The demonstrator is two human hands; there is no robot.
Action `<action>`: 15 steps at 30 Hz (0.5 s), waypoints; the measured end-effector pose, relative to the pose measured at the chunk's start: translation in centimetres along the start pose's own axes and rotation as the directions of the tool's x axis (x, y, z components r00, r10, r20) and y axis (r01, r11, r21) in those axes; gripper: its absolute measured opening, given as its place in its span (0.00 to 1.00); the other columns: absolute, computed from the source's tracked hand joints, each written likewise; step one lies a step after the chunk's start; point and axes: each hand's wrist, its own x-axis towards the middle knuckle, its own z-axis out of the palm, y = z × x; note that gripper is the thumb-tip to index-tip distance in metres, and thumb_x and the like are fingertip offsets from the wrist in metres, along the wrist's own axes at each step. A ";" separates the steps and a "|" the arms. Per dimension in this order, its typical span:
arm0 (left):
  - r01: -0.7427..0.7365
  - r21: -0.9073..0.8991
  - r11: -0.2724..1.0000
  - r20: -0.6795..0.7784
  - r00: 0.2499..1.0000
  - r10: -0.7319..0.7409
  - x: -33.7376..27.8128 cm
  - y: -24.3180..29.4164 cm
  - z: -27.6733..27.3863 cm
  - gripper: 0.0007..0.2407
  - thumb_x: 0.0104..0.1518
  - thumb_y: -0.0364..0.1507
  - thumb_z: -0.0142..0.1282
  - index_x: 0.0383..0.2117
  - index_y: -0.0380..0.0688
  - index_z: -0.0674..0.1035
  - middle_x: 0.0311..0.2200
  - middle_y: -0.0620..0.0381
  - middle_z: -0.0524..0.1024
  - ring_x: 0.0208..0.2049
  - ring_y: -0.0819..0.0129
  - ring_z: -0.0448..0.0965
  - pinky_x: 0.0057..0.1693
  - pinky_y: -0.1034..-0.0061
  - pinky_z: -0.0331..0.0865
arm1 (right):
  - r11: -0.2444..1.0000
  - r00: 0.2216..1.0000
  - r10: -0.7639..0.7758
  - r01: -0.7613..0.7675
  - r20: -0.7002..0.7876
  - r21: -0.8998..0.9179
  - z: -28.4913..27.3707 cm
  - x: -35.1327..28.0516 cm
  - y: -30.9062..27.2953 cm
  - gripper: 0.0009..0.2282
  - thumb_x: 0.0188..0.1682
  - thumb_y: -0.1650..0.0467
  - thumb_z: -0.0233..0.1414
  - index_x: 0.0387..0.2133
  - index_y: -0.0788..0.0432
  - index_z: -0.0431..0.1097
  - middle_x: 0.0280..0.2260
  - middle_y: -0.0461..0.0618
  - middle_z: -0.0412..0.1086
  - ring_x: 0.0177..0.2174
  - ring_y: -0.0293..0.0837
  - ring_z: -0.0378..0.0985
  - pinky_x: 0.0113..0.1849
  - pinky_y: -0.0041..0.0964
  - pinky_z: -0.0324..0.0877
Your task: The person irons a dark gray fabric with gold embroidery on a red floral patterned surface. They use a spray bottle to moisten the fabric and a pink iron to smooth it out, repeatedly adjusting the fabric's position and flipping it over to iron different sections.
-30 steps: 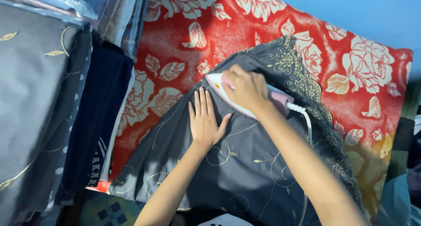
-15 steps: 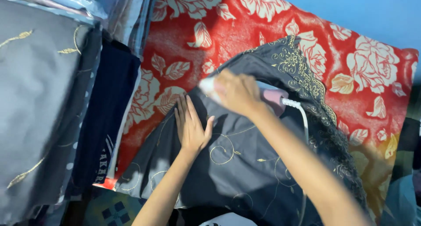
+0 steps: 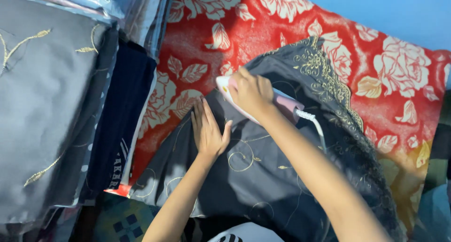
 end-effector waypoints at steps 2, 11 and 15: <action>-0.008 0.001 1.000 -0.009 1.000 0.008 0.4 -0.1 -0.1 0.42 0.59 0.51 0.45 0.69 0.25 0.48 0.68 0.27 0.51 0.71 0.35 0.49 0.71 0.47 0.46 | 0.998 0.994 0.040 -0.045 -0.106 -0.042 0.1 0.2 -0.4 0.08 0.43 0.59 0.56 0.27 0.47 0.74 0.32 0.41 0.74 0.23 0.59 0.81 0.24 0.55 0.75; -0.027 0.107 0.994 0.152 0.988 0.011 1.0 0.9 -1.5 0.30 0.64 0.46 0.38 0.72 0.48 0.54 0.73 0.46 0.47 0.72 0.39 0.44 0.69 0.40 0.46 | 0.970 0.984 0.181 -0.178 0.001 -0.167 0.8 -0.3 5.6 0.15 0.54 0.56 0.47 0.26 0.48 0.77 0.24 0.47 0.77 0.23 0.62 0.82 0.24 0.58 0.75; -0.016 0.146 0.989 0.179 0.984 -0.010 0.9 0.9 -1.3 0.31 0.65 0.50 0.35 0.72 0.53 0.52 0.73 0.51 0.48 0.72 0.41 0.45 0.69 0.40 0.47 | 0.861 0.914 0.397 -0.404 -0.087 -0.310 2.3 -0.5 11.4 0.14 0.50 0.52 0.53 0.32 0.47 0.72 0.31 0.43 0.77 0.23 0.59 0.83 0.27 0.55 0.77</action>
